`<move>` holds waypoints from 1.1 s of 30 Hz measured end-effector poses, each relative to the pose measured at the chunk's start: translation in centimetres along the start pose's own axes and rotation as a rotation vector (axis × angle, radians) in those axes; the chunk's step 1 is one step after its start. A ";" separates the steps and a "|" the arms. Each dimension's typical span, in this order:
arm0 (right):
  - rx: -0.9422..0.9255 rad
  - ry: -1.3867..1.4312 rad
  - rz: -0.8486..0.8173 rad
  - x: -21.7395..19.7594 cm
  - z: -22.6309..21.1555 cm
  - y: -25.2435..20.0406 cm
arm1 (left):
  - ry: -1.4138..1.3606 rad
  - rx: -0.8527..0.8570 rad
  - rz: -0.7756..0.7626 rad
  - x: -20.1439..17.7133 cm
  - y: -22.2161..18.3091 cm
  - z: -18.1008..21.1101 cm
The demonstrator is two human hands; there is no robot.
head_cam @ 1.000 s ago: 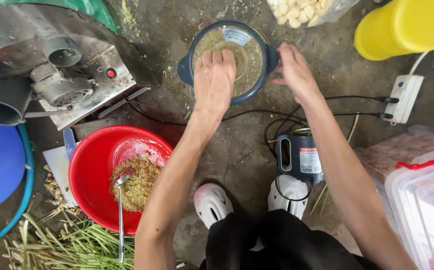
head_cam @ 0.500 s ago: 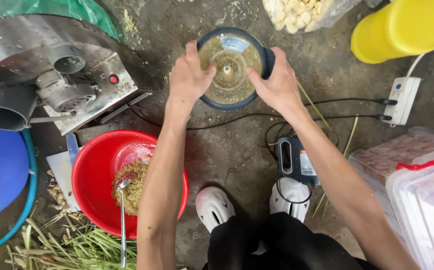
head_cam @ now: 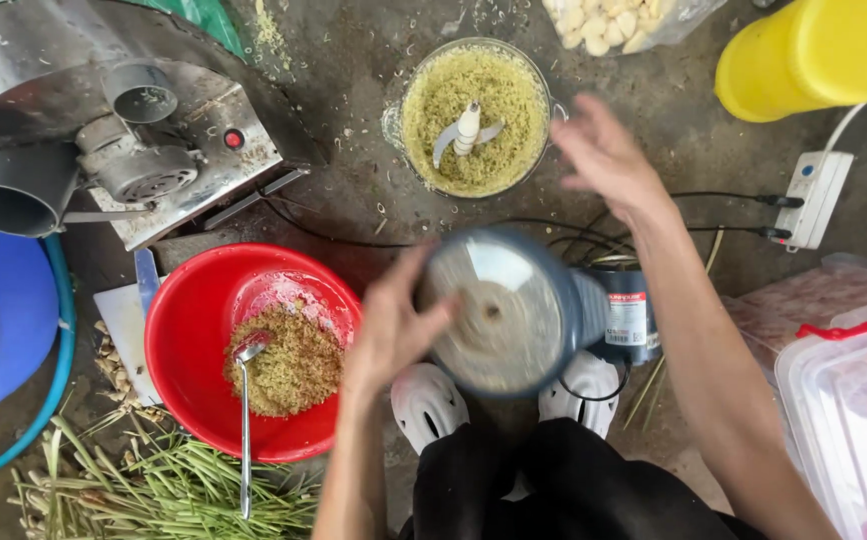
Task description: The person pours a blended green paste from a blender jar into a red basin, using a spoon to scrape the paste out. They then scrape spilled paste from a cardboard box into the jar, reattach the jar to the blender base and run it, pour out more paste, and finally add garlic cloves from a plastic bag into the blender jar.
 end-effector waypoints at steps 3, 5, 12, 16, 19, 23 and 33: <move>0.298 0.087 -0.236 4.3 4.6 0.5 | -0.409 -0.281 -0.258 9.1 -3.8 -11.8; 0.343 0.163 -0.331 6.4 6.2 0.4 | -0.799 -0.466 -0.375 14.9 -6.6 -17.5; 0.403 0.320 -0.276 7.7 5.8 1.6 | -1.919 -0.723 -0.614 23.1 -9.1 -20.1; 0.386 0.559 -0.292 8.4 7.9 3.0 | -1.830 -0.943 -0.234 24.1 -10.4 -23.1; 0.333 0.570 -0.295 8.6 6.4 2.4 | -1.687 -1.114 -0.121 23.9 -16.2 -24.6; 0.344 0.539 -0.280 8.8 5.5 1.5 | -1.224 -0.939 -0.360 16.6 -13.8 -16.4; 0.002 0.431 -0.166 8.3 3.7 -0.3 | 0.532 0.267 0.261 0.0 12.7 2.9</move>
Point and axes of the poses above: each hand's wrist, its own y-axis towards the middle knuckle, its own x-axis out of the palm, z = x × y, the point moved 10 cm from there along y, towards the middle knuckle, and after that the axes turned 1 degree about -y, right-handed, at the moved point
